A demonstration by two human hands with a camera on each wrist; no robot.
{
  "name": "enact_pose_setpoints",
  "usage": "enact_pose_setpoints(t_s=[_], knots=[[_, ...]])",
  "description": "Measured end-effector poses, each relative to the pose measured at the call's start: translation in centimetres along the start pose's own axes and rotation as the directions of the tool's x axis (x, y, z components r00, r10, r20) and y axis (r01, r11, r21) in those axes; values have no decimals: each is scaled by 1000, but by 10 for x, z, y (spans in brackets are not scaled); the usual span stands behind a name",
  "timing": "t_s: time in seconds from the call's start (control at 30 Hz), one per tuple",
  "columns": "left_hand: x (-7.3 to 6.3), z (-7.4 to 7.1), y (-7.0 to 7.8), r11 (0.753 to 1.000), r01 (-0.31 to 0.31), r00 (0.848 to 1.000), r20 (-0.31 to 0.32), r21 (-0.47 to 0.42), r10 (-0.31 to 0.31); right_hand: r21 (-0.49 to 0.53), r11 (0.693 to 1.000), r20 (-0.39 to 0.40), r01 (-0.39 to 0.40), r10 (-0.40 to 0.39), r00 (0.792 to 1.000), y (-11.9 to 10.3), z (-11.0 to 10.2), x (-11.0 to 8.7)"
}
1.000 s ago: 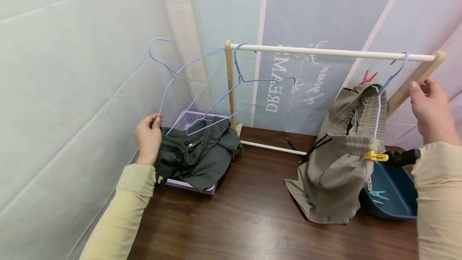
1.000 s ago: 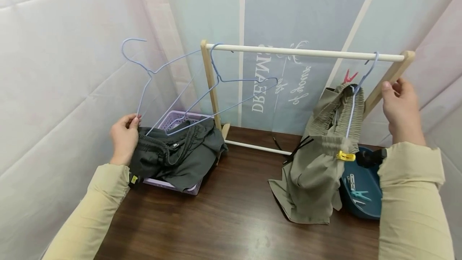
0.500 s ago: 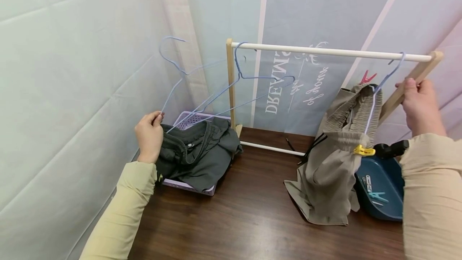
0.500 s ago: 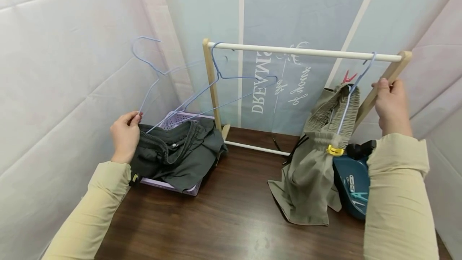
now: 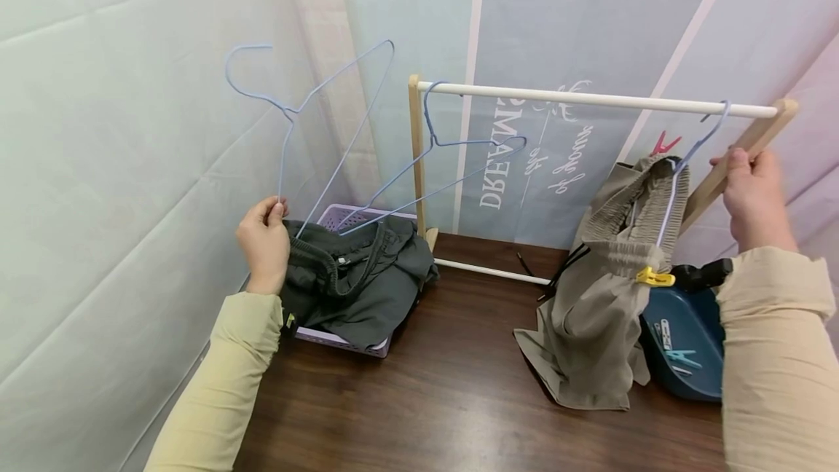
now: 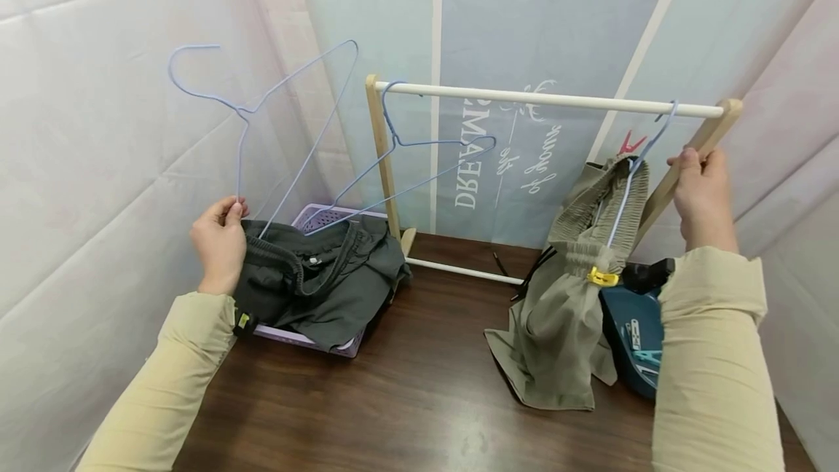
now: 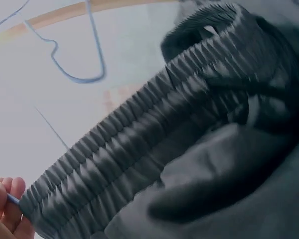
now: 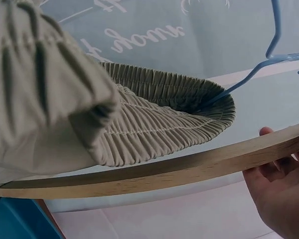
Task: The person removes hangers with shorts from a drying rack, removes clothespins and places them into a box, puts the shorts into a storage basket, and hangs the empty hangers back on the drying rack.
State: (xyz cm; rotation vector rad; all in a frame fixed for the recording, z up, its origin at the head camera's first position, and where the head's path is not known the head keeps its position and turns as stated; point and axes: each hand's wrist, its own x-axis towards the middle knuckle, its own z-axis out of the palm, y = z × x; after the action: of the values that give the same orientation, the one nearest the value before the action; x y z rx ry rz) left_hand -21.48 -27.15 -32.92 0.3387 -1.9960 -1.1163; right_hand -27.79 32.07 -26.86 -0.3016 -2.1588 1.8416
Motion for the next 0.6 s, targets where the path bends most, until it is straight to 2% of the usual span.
enact_pose_setpoints(t_s=[0.2, 0.5, 0.6], knots=[[2, 2, 11, 990, 20, 1000, -20, -140, -23, 75, 997, -9, 30, -29, 1000, 3, 0, -1], [3, 5, 23, 959, 88, 996, 11, -269, -89, 127, 989, 8, 79, -81, 997, 6, -3, 2], [3, 5, 24, 970, 63, 998, 15, -236, -61, 140, 986, 10, 89, -91, 996, 6, -4, 3]])
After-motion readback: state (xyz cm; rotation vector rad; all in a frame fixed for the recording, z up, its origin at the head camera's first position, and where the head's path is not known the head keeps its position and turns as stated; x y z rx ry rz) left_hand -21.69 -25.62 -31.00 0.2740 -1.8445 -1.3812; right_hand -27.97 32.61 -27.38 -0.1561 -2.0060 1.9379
